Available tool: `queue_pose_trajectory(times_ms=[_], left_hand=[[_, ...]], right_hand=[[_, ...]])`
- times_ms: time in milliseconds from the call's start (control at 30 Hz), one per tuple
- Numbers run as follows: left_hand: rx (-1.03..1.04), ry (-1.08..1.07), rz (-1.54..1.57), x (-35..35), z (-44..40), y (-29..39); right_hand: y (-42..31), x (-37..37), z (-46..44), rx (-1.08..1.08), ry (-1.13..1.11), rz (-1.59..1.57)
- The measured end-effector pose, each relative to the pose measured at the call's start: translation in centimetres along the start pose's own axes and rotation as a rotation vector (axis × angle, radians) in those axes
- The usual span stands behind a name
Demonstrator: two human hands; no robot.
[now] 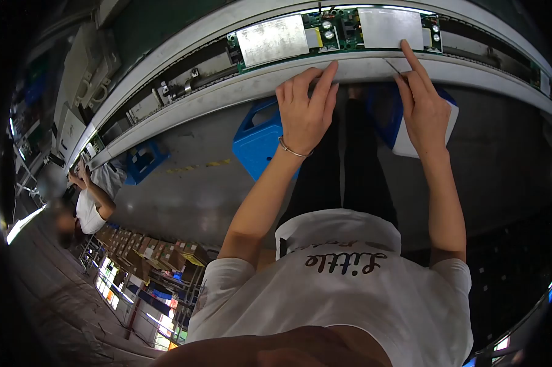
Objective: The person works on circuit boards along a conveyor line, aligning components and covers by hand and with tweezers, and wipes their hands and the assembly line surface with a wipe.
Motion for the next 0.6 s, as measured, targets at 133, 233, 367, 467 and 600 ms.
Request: queue_pose_trajectory(times_ms=[133, 233, 367, 467, 600], left_hand=[[0.034, -0.013, 0.04, 1.3, -0.9, 0.5], [0.058, -0.05, 0.047, 1.9, -1.8, 1.1], [0.096, -0.058, 0.032, 2.7, -3.2, 2.1], [0.124, -0.064, -0.056, 3.6, -4.5, 2.9], [0.16, -0.077, -0.138, 4.9, -5.5, 3.4]], right_hand=[[-0.1, 0.1, 0.0, 0.033, -0.003, 0.046], [0.1, 0.4, 0.3, 0.043, 0.039, 0.012], [1.0, 0.9, 0.7, 0.075, 0.063, -0.13], [1.0, 1.0, 1.0, 0.058, 0.141, -0.263], [2.1, 1.0, 2.0, 0.097, 0.181, -0.467]])
Point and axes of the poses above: each hand's wrist, its own z-axis away from the middle knuckle, its own x-axis out of the palm, y = z × x, the point moved 2 cm from there along -z, towards the middle knuckle, and after that the axes turned 4 degrees about z, right-handed, at the moved point
